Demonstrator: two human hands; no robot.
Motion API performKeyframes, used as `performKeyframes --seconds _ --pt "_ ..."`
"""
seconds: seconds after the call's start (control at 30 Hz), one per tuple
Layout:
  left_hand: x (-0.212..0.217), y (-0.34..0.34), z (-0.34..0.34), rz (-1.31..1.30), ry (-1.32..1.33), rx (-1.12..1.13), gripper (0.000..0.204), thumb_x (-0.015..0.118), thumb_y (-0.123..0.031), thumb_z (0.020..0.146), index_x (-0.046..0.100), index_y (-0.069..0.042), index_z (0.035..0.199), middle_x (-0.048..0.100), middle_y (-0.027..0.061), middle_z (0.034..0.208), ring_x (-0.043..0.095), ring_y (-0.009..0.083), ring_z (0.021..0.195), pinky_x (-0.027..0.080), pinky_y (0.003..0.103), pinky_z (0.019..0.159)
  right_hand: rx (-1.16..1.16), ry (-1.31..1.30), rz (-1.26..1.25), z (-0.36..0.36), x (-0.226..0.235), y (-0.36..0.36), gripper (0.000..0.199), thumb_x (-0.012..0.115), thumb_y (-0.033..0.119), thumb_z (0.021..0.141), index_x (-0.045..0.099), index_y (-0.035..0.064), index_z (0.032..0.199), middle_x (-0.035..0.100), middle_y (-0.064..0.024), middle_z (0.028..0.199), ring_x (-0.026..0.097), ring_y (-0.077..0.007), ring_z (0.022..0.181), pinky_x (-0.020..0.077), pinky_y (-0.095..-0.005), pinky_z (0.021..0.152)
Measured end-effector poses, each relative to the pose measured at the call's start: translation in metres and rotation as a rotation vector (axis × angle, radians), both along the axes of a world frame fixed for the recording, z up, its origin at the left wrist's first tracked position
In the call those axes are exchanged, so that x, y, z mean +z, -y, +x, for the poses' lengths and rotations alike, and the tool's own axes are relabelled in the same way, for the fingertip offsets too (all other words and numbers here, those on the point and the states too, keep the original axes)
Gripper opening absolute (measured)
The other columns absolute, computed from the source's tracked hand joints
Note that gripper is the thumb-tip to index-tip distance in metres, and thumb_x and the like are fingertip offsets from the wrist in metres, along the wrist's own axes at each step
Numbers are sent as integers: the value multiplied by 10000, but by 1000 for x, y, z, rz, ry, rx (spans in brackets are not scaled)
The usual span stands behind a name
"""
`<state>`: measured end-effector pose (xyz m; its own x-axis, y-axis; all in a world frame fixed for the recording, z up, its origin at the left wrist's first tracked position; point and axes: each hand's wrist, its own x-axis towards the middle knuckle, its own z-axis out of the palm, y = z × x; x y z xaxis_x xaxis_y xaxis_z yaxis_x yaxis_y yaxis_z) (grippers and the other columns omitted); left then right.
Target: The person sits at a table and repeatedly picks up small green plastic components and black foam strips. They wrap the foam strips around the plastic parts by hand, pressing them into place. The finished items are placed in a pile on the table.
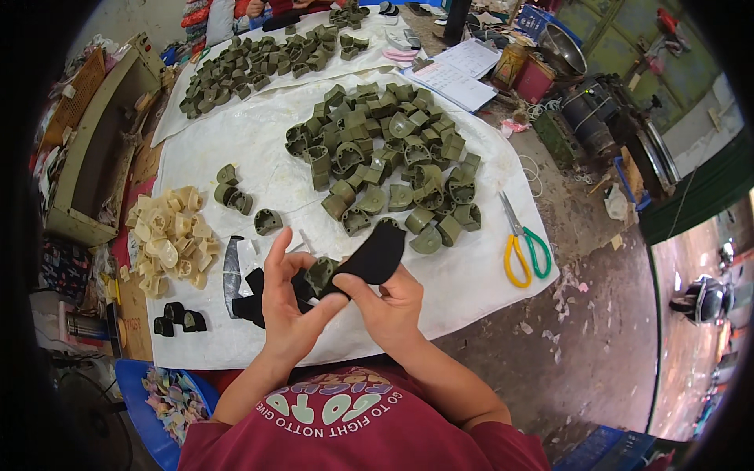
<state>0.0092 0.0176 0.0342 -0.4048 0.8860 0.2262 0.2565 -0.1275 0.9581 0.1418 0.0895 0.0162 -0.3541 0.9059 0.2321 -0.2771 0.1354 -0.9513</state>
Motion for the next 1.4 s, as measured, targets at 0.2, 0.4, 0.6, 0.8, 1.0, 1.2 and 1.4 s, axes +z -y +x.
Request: performKeyframes --seconds 0.2,0.4,0.6,0.8,1.0,1.2,1.4 --pt "0 2 -5 28 99 -95 1000 802 -76 702 185 -50 1489 564 113 1075 541 189 1032 404 323 946 90 37 -154 6 5 -14 218 713 35 817 659 -4 1024 654 -51 989 586 -130 951 464 -288 868" --pt "-2 3 -11 125 -174 -204 994 812 -144 710 200 -62 1488 605 124 1153 543 258 1108 347 399 1025 356 -81 -505 21 10 -28 227 710 60 818 666 6 1034 664 -53 1011 596 -131 968 476 -287 859" --pt "-10 0 -5 48 -155 -25 709 823 -164 695 462 -36 1292 627 88 1037 558 220 1036 402 349 955 180 14 -251 14 12 -11 200 694 66 849 654 5 1035 627 -21 1001 586 -106 894 460 -254 816" --pt "-3 -1 -4 -147 141 -69 425 808 -82 675 601 11 1035 609 51 1009 542 126 999 405 288 928 133 147 53 10 11 -10 204 727 53 801 674 18 996 579 -51 1090 533 -138 1041 416 -301 905" --pt "1 2 -10 -39 17 -201 422 789 -67 674 604 -3 1048 581 35 951 534 126 906 401 266 847 273 -24 -265 14 11 -21 178 732 24 772 678 37 941 578 -67 1141 544 -162 1035 429 -320 909" --pt "2 5 -7 26 -127 -239 465 799 -110 651 599 -46 1066 603 66 943 573 220 911 391 341 877 380 -42 -409 22 14 -31 136 721 18 771 661 42 890 596 -67 1105 561 -136 989 446 -292 876" --pt "7 8 -6 50 -227 -288 479 785 -121 666 590 -66 1100 603 91 1041 560 248 1003 334 395 954 479 -55 -489 28 11 -36 112 722 33 788 674 40 889 632 -35 976 584 -111 892 489 -259 777"
